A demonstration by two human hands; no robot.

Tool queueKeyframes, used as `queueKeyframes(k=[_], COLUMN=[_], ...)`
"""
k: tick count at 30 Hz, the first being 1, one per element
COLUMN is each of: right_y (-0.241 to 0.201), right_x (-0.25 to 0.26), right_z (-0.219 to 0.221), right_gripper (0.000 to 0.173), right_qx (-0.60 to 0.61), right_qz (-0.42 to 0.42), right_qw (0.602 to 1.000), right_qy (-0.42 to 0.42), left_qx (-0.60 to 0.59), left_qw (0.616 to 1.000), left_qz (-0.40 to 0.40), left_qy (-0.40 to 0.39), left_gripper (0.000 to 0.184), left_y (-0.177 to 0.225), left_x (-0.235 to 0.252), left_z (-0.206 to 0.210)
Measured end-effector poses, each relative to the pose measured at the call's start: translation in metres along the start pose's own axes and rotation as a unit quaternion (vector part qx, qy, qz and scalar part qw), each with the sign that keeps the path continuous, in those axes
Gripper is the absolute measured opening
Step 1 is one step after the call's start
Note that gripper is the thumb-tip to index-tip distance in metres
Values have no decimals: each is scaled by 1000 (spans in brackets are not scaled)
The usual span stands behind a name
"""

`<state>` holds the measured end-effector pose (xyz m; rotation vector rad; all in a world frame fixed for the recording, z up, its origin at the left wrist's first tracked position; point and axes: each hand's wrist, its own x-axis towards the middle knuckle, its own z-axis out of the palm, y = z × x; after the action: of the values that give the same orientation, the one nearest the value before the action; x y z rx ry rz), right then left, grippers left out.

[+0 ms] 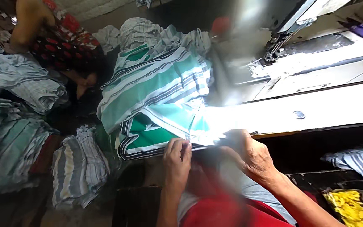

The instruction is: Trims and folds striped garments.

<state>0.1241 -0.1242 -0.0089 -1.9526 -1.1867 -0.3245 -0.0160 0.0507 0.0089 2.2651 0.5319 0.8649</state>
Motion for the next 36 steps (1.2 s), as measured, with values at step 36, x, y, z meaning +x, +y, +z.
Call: queueKeyframes(k=[36], right_y=[15], right_x=[34], right_z=[15], right_gripper=[37], right_qx=[290], right_qz=[139], right_qw=[944], right_qy=[70], left_qx=[-234], left_qw=[909], left_qz=[-63], left_qy=[-339], left_gripper=[19], left_y=[-15], left_x=[-9], left_z=[-63])
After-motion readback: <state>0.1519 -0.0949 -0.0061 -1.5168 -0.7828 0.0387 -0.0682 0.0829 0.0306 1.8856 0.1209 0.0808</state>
